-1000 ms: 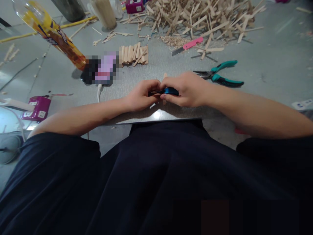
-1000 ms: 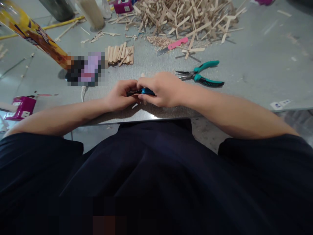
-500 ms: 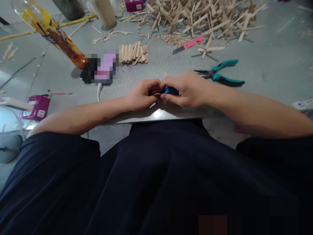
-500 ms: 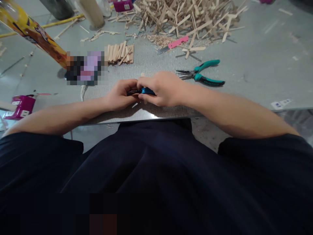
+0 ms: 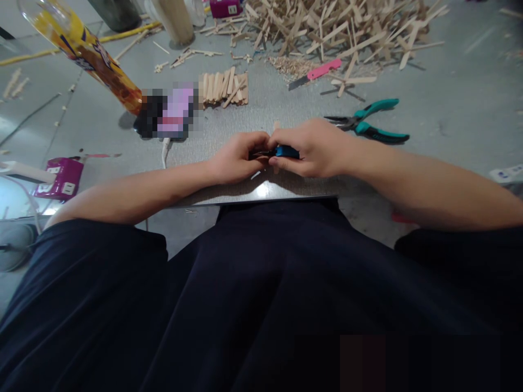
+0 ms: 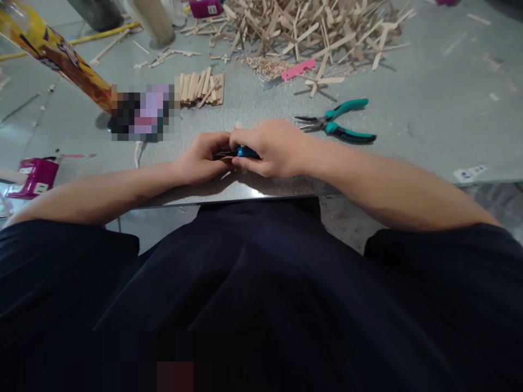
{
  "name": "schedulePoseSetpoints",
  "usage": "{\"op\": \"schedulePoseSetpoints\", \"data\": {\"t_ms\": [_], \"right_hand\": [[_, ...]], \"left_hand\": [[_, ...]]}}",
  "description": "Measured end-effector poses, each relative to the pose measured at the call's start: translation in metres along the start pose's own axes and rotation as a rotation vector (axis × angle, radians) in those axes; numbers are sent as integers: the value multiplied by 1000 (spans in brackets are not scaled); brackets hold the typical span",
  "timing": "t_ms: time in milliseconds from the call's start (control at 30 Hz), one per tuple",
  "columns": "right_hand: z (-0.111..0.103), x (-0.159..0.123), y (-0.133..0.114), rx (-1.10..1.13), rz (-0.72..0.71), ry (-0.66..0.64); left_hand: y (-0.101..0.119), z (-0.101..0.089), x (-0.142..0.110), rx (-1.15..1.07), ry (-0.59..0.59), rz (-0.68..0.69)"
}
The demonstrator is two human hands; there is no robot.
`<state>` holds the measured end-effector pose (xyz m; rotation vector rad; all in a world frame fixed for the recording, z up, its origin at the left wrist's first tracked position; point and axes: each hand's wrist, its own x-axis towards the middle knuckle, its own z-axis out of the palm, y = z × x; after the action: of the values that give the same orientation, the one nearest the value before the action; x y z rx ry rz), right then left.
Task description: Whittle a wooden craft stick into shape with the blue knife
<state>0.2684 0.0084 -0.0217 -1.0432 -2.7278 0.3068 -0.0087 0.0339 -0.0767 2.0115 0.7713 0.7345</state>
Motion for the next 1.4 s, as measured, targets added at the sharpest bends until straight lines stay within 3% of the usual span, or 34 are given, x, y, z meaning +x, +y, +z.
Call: {"op": "schedulePoseSetpoints", "data": {"t_ms": [200,867,1167,1400], "right_hand": [[-3,0,-2,-22,29,-65],[3,-2,5,-48,-81,-19],[-5,0,-3,-50,-21,-84],[-6,1,-6,-118,10,-116]], "left_hand": [[-6,-4,2,78,-52,60],[-2,-4,1,123,-77,70],[1,-4,0,121,-80,-3],[4,-4,0,117,-90,23]]}}
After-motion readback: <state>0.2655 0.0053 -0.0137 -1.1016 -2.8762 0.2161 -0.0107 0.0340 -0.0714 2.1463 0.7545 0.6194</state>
